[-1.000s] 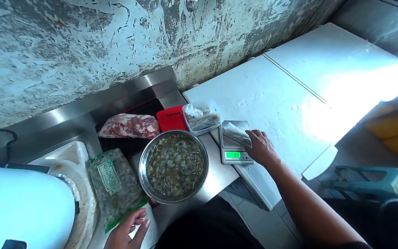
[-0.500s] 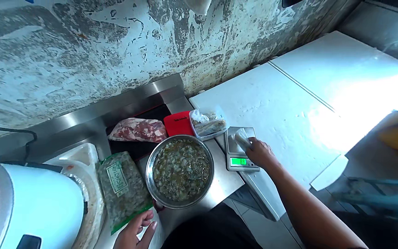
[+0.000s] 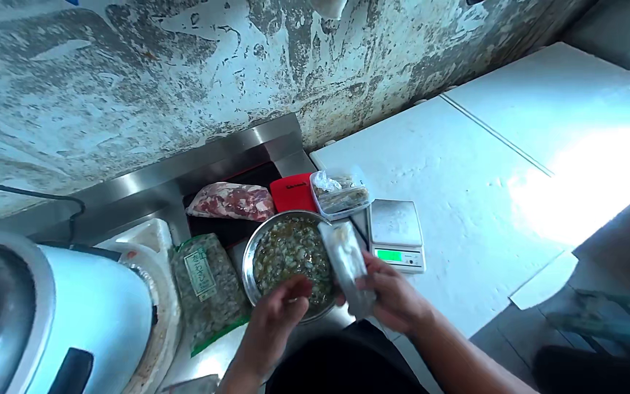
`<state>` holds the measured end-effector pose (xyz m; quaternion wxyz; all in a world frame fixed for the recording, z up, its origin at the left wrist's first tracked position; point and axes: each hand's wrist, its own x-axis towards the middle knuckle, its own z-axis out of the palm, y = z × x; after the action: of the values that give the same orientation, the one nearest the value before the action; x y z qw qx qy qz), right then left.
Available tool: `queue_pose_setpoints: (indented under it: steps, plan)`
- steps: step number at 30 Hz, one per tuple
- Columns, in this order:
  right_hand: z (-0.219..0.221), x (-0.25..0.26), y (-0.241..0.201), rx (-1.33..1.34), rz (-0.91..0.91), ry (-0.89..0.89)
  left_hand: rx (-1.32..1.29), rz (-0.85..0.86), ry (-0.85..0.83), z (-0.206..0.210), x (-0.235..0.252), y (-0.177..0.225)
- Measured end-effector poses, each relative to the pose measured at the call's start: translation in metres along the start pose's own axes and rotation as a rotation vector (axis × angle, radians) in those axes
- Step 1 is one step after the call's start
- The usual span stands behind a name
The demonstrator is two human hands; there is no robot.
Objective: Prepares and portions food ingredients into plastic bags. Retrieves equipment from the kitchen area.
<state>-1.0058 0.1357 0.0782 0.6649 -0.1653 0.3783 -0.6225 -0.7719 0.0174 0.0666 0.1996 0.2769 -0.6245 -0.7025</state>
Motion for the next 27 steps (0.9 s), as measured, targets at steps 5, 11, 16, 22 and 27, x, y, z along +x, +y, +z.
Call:
queue_pose_setpoints:
  steps: [5,11,16,22,27]
  plan:
    - [0.034,0.011,0.042,0.247,0.148,-0.258,-0.457,-0.129,-0.017,0.017,0.019,0.017]
    - [0.04,0.011,0.044,0.142,0.18,-0.15,-0.294,-0.173,0.189,0.036,0.03,0.017]
    - [0.043,0.015,0.044,-0.012,0.215,-0.061,-0.259,-0.244,0.388,0.041,0.04,0.01]
    - [0.019,0.013,0.031,-0.028,0.129,0.092,-0.648,-0.187,0.421,0.045,0.056,0.015]
    - [-0.027,0.012,-0.003,-0.194,-0.132,0.115,-0.69,0.005,0.296,0.045,0.083,0.019]
